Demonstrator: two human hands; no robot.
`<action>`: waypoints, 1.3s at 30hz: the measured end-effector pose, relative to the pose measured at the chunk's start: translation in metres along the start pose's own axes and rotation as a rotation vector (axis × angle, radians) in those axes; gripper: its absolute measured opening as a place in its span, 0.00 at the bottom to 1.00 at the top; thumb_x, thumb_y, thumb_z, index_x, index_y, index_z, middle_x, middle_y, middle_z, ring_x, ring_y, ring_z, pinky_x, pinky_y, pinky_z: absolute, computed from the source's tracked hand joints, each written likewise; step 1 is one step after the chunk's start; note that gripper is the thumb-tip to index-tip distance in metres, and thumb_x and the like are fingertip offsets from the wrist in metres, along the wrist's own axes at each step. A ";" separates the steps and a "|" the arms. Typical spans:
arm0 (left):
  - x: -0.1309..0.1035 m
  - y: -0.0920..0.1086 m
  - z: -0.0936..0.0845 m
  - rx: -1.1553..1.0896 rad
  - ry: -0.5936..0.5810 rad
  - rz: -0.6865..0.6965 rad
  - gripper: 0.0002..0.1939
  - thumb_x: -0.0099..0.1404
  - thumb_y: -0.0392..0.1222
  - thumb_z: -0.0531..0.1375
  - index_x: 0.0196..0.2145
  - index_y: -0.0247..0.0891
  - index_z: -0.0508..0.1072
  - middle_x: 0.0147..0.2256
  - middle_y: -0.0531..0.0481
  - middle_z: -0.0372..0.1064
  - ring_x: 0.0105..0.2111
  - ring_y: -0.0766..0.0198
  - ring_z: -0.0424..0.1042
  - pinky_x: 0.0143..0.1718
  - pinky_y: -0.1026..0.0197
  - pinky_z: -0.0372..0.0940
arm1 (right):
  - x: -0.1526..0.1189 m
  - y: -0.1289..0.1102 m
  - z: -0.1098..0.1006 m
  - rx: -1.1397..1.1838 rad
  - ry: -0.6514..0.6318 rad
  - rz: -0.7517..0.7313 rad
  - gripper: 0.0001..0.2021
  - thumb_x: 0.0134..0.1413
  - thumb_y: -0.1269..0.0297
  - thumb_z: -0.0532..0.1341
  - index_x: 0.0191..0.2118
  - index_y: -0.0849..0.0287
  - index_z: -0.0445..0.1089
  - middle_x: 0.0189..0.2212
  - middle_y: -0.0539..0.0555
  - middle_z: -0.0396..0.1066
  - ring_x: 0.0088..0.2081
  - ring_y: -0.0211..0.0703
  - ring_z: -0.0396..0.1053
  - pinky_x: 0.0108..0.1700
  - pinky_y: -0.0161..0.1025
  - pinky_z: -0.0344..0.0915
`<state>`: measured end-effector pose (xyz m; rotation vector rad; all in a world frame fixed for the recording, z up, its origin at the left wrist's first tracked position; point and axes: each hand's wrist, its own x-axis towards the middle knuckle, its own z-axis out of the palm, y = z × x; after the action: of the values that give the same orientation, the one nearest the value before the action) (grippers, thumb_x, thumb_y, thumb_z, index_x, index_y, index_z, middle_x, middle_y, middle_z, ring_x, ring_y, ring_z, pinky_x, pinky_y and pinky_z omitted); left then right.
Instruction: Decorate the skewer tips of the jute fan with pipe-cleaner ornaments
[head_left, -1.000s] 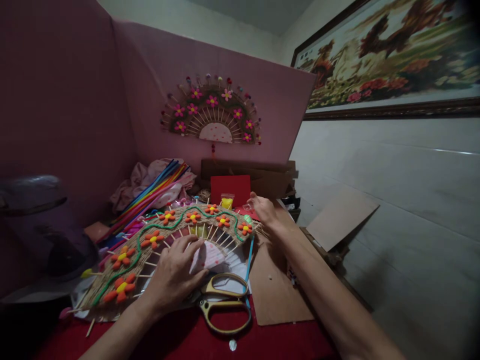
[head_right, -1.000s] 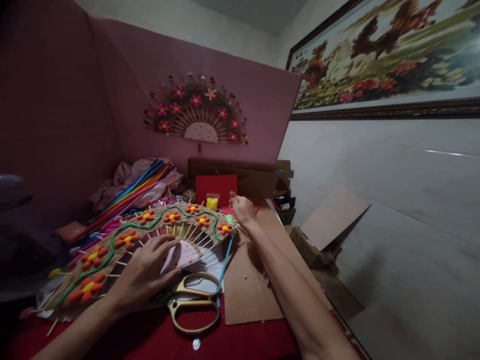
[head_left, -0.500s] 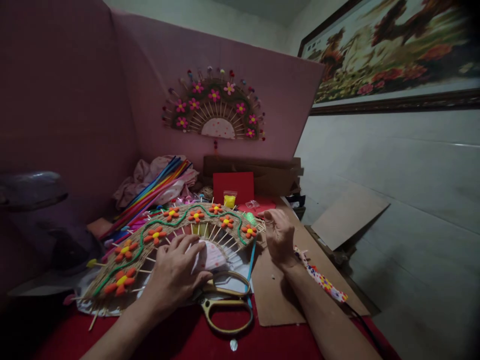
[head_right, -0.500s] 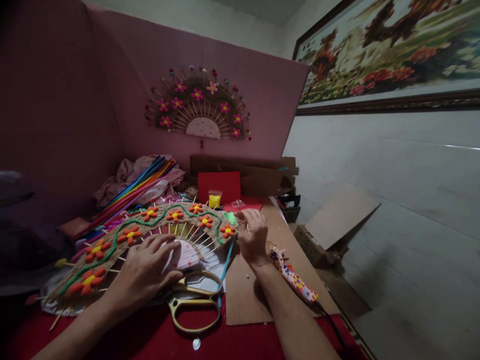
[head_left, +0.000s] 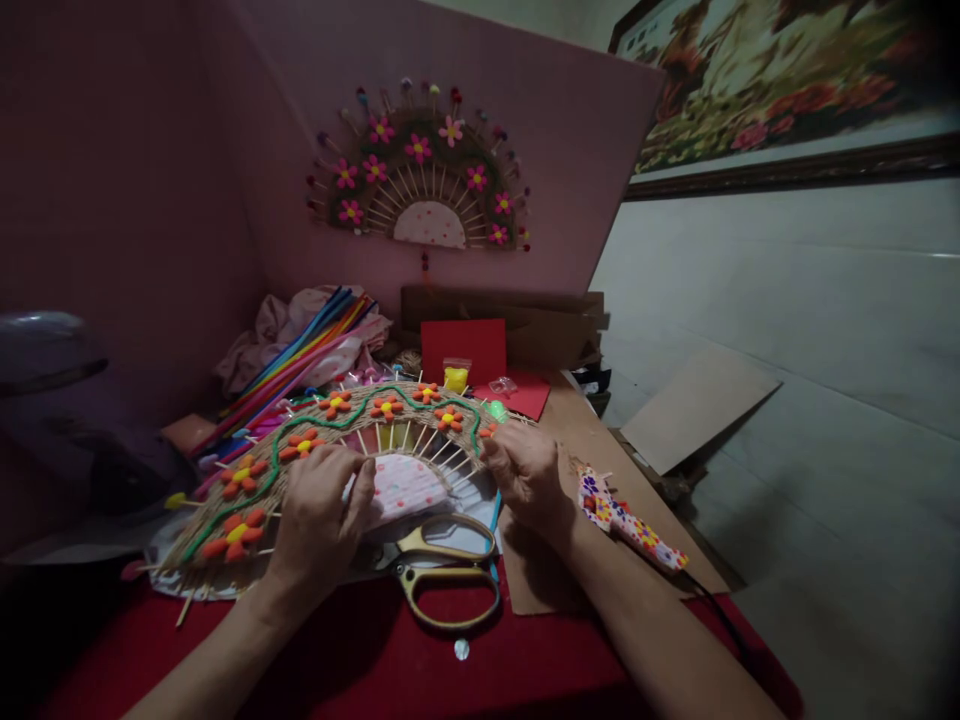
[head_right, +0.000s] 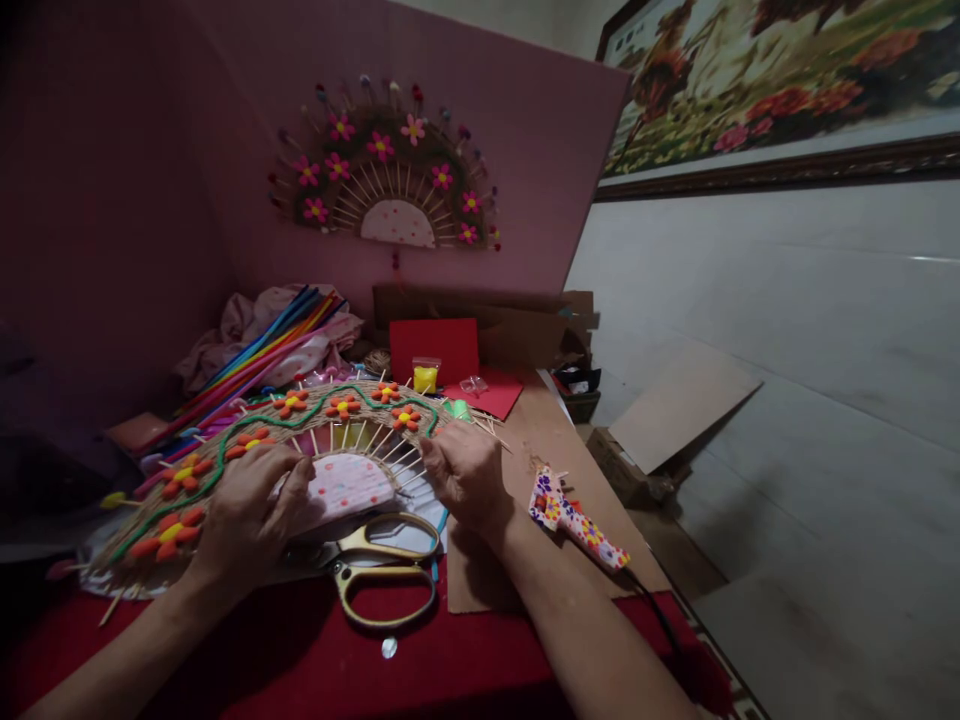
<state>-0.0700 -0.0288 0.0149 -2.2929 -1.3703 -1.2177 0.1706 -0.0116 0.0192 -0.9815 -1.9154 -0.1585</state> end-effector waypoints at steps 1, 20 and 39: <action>0.000 0.001 0.000 -0.016 0.001 0.005 0.11 0.66 0.40 0.49 0.27 0.37 0.65 0.26 0.49 0.64 0.31 0.59 0.62 0.34 0.56 0.56 | 0.001 0.000 -0.003 0.001 -0.004 0.033 0.22 0.62 0.59 0.46 0.18 0.58 0.61 0.16 0.50 0.58 0.21 0.36 0.56 0.27 0.35 0.53; -0.001 0.010 -0.001 -0.046 -0.064 0.071 0.12 0.64 0.38 0.52 0.23 0.36 0.65 0.24 0.50 0.63 0.30 0.60 0.61 0.35 0.56 0.55 | 0.001 -0.007 -0.009 -0.243 -0.579 0.079 0.20 0.56 0.55 0.58 0.16 0.55 0.70 0.15 0.52 0.70 0.16 0.36 0.59 0.21 0.37 0.47; -0.005 0.016 0.004 -0.024 -0.107 0.087 0.13 0.65 0.37 0.52 0.23 0.36 0.65 0.23 0.50 0.65 0.31 0.61 0.61 0.35 0.56 0.56 | -0.004 -0.008 -0.005 -0.354 -0.732 0.285 0.17 0.56 0.62 0.55 0.19 0.59 0.72 0.20 0.57 0.72 0.21 0.40 0.66 0.23 0.36 0.51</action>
<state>-0.0562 -0.0385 0.0118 -2.4392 -1.2810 -1.1053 0.1695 -0.0214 0.0203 -1.7122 -2.4113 0.0433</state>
